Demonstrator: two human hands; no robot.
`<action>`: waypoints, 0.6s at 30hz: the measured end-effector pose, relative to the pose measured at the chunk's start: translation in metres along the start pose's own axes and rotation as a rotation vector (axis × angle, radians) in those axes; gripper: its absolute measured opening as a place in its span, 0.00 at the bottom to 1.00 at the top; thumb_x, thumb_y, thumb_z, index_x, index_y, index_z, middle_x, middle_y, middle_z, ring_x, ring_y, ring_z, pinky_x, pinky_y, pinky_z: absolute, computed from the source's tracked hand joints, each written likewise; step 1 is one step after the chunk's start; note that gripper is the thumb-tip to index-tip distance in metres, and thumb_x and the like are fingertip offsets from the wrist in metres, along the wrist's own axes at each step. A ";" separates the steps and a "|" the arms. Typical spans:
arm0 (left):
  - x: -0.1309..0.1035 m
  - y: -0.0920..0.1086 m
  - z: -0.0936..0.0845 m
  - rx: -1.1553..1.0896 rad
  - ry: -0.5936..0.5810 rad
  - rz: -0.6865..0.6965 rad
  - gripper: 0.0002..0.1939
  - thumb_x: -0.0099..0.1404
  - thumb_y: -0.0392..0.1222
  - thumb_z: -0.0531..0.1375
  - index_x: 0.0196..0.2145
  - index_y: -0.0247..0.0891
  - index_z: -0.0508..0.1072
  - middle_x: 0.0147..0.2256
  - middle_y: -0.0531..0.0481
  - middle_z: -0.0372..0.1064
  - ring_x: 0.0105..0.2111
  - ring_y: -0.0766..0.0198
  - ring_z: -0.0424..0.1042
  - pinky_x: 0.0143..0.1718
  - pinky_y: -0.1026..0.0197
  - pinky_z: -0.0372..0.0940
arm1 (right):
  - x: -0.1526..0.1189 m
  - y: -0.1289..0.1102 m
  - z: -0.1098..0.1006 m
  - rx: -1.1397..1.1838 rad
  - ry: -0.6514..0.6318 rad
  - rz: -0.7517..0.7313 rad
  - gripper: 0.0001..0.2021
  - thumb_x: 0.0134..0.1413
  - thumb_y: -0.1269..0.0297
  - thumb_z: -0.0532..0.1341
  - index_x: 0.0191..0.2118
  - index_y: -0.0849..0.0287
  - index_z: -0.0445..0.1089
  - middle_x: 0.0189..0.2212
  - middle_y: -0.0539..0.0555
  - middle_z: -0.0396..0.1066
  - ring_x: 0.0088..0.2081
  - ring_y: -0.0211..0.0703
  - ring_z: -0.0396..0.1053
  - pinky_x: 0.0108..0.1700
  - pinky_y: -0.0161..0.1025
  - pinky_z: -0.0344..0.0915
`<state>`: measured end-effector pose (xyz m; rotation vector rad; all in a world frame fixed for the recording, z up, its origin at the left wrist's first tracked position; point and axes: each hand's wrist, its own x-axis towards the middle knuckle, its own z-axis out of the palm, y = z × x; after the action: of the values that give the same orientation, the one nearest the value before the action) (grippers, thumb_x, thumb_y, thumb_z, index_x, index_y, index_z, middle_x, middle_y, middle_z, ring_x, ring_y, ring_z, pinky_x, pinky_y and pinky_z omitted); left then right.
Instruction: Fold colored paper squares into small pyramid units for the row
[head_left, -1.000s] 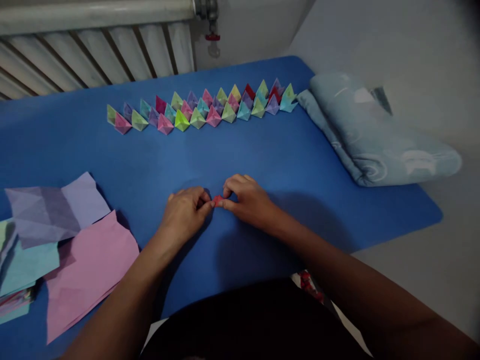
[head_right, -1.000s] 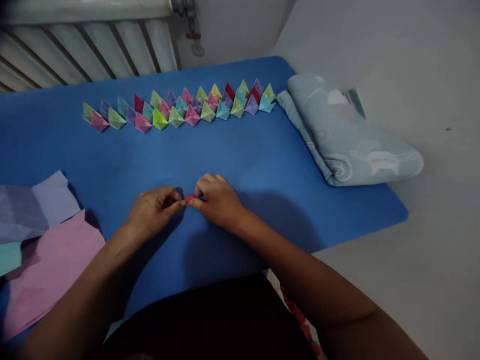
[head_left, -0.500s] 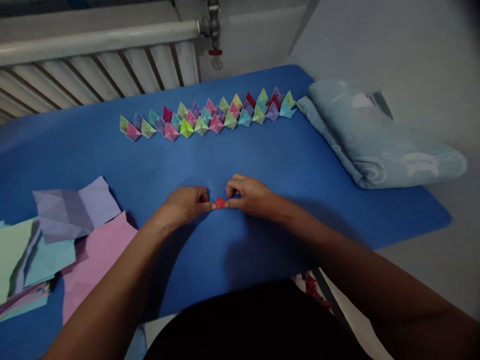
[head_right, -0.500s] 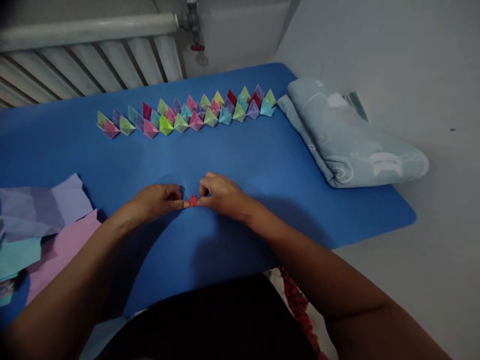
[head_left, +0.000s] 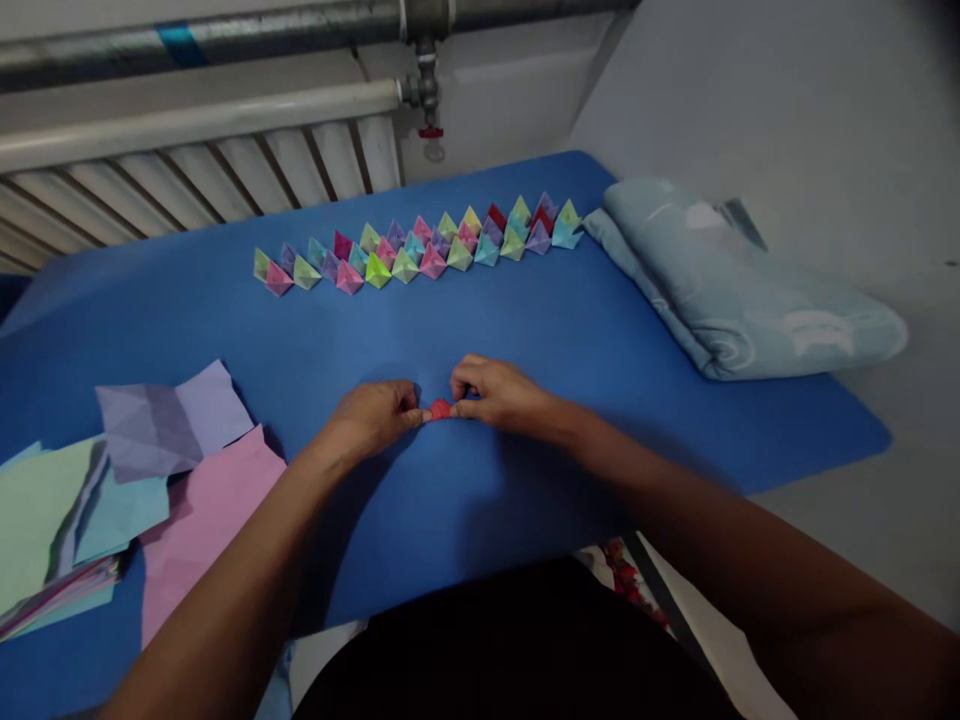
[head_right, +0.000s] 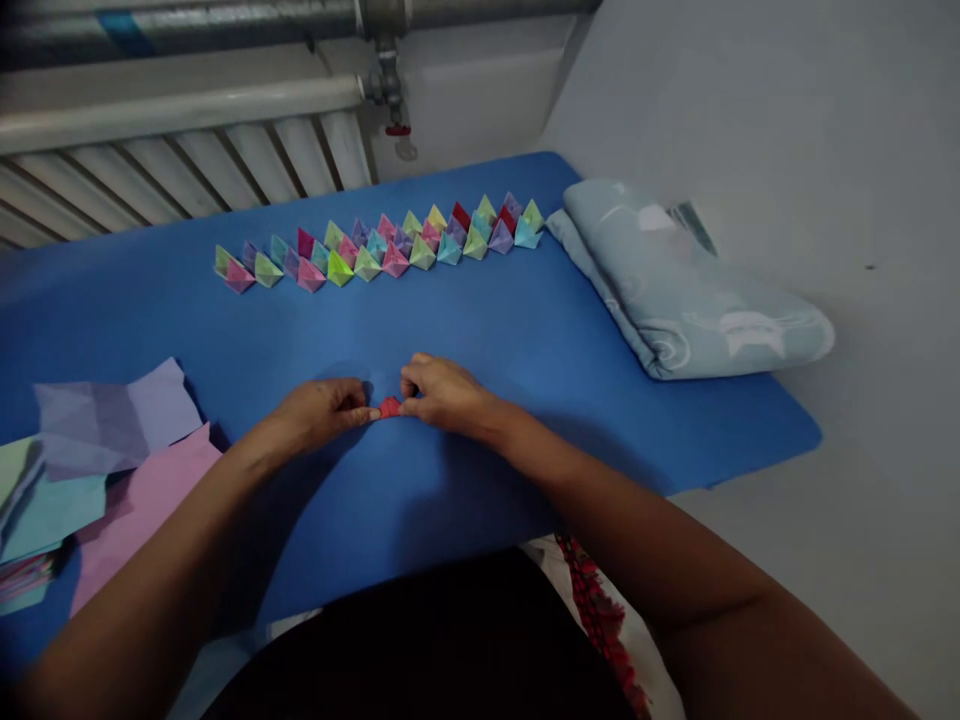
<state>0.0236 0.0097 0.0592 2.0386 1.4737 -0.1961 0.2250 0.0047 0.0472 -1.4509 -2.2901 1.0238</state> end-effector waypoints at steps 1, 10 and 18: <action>-0.001 0.000 0.001 0.001 0.019 0.004 0.14 0.61 0.53 0.57 0.28 0.40 0.66 0.23 0.56 0.60 0.23 0.68 0.57 0.25 0.62 0.48 | -0.001 0.000 0.000 0.007 0.006 -0.004 0.06 0.50 0.69 0.65 0.28 0.59 0.66 0.32 0.49 0.64 0.33 0.36 0.60 0.35 0.34 0.55; -0.002 -0.004 0.002 -0.084 0.013 0.008 0.12 0.59 0.51 0.57 0.27 0.40 0.66 0.23 0.56 0.61 0.24 0.67 0.59 0.26 0.63 0.51 | -0.005 0.003 0.000 0.078 0.024 -0.053 0.05 0.48 0.75 0.62 0.28 0.59 0.66 0.32 0.48 0.63 0.32 0.35 0.61 0.36 0.33 0.56; 0.004 0.016 -0.020 0.020 -0.124 0.002 0.16 0.55 0.56 0.60 0.24 0.40 0.67 0.22 0.54 0.64 0.23 0.65 0.62 0.24 0.63 0.51 | -0.002 -0.002 -0.003 0.029 -0.007 -0.025 0.04 0.49 0.73 0.63 0.28 0.59 0.67 0.32 0.48 0.63 0.30 0.34 0.59 0.32 0.34 0.54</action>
<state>0.0350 0.0215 0.0796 2.0059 1.3985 -0.3314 0.2266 0.0040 0.0509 -1.4066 -2.2826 1.0518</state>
